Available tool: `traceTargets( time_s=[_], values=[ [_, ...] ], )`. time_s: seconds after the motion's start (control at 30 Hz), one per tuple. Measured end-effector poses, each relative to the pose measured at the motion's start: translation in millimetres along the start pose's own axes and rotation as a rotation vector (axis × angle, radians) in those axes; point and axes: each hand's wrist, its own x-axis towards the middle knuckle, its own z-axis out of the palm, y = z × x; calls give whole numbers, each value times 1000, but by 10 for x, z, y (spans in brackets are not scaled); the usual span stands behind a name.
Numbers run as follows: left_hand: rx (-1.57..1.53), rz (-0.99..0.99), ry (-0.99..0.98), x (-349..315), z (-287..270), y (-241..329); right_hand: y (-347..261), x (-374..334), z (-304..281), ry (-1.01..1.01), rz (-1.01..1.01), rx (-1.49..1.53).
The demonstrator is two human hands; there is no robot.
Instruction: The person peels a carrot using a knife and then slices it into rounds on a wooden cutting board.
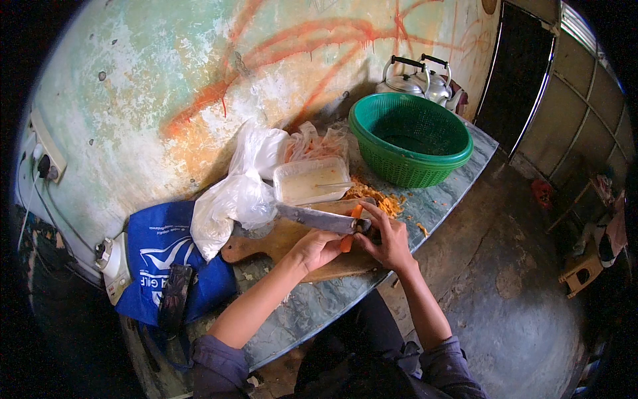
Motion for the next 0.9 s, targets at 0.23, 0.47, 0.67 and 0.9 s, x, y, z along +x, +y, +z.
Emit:
traceTargets(
  time_s=[0.23, 0.47, 0.67, 0.9],
  values=[
    [6, 59, 149, 29, 279, -15, 18, 15, -46, -45, 33, 64],
    [2, 101, 169, 54, 46, -21, -76, 76, -71, -204, 126, 49],
    [39, 91, 200, 63, -2, -41, -33, 45, -24, -162, 92, 30],
    [-88, 58, 119, 31, 120, 12, -62, 38, -28, -138, 115, -18]
  ],
)
